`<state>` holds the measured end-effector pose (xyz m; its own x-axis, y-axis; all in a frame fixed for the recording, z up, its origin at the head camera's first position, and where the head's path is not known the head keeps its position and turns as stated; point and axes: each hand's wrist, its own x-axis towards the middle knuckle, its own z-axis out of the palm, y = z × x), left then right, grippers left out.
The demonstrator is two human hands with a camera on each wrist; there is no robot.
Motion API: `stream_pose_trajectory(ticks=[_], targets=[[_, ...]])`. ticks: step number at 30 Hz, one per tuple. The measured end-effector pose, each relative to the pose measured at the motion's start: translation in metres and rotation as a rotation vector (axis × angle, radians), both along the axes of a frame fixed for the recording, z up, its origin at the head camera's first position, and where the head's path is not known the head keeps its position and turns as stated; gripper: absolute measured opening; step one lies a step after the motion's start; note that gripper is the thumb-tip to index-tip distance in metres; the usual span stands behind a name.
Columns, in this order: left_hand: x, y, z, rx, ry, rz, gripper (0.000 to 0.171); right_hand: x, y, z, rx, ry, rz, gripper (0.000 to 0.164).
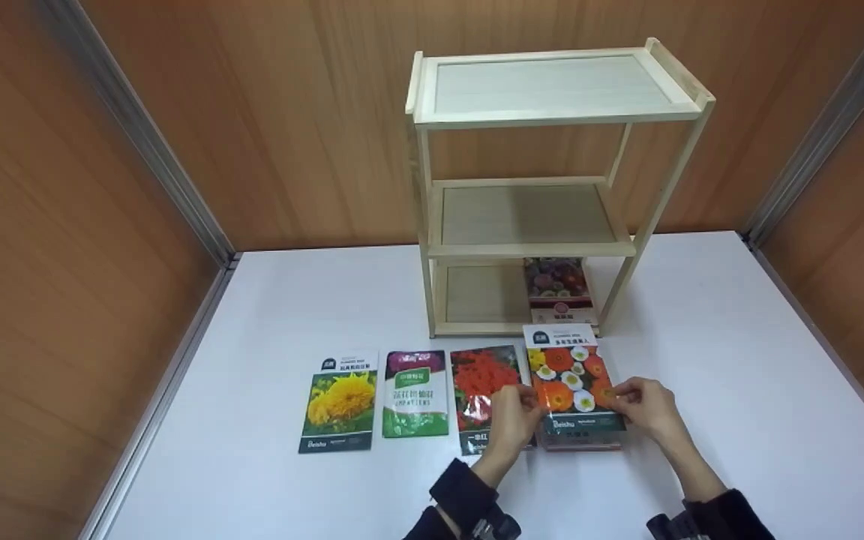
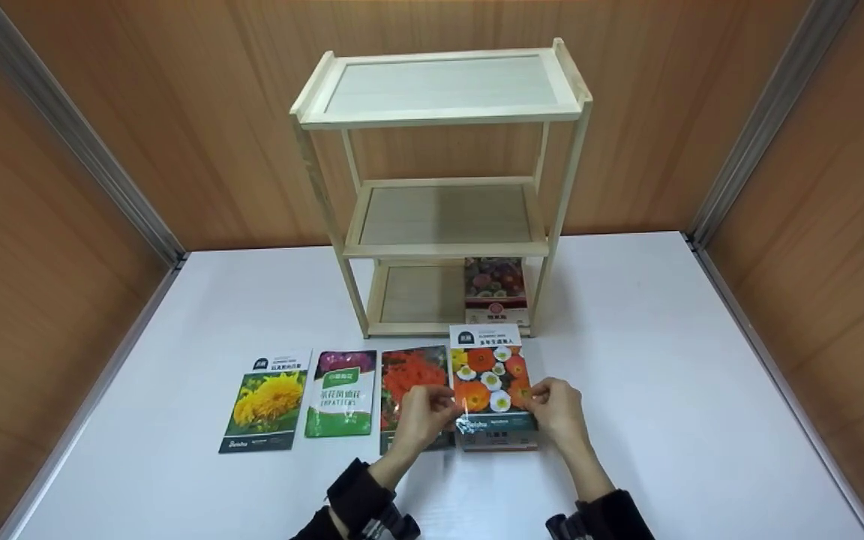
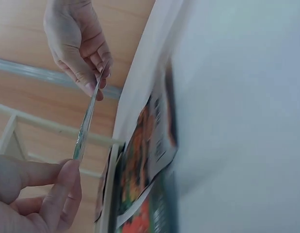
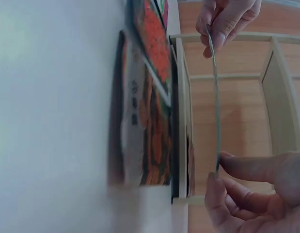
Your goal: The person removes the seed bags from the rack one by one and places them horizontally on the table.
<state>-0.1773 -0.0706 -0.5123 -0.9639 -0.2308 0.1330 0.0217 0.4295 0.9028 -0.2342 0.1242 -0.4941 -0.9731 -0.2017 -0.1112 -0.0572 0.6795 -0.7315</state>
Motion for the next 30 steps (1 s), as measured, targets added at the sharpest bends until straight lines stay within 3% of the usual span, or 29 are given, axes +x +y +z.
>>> stream_pose_trajectory(ticks=[5, 16, 30], targets=[[0.001, 0.022, -0.009, -0.031, -0.046, -0.021, 0.015, 0.006, 0.024, -0.012, -0.003, -0.038, 0.000, 0.023], [-0.002, 0.066, -0.024, -0.011, -0.132, -0.066, 0.015, 0.014, 0.064, -0.024, 0.073, -0.168, -0.111, 0.027], [-0.021, 0.107, -0.018, -0.153, -0.126, -0.046, 0.015, 0.001, 0.102, -0.018, 0.147, -0.159, -0.158, 0.032]])
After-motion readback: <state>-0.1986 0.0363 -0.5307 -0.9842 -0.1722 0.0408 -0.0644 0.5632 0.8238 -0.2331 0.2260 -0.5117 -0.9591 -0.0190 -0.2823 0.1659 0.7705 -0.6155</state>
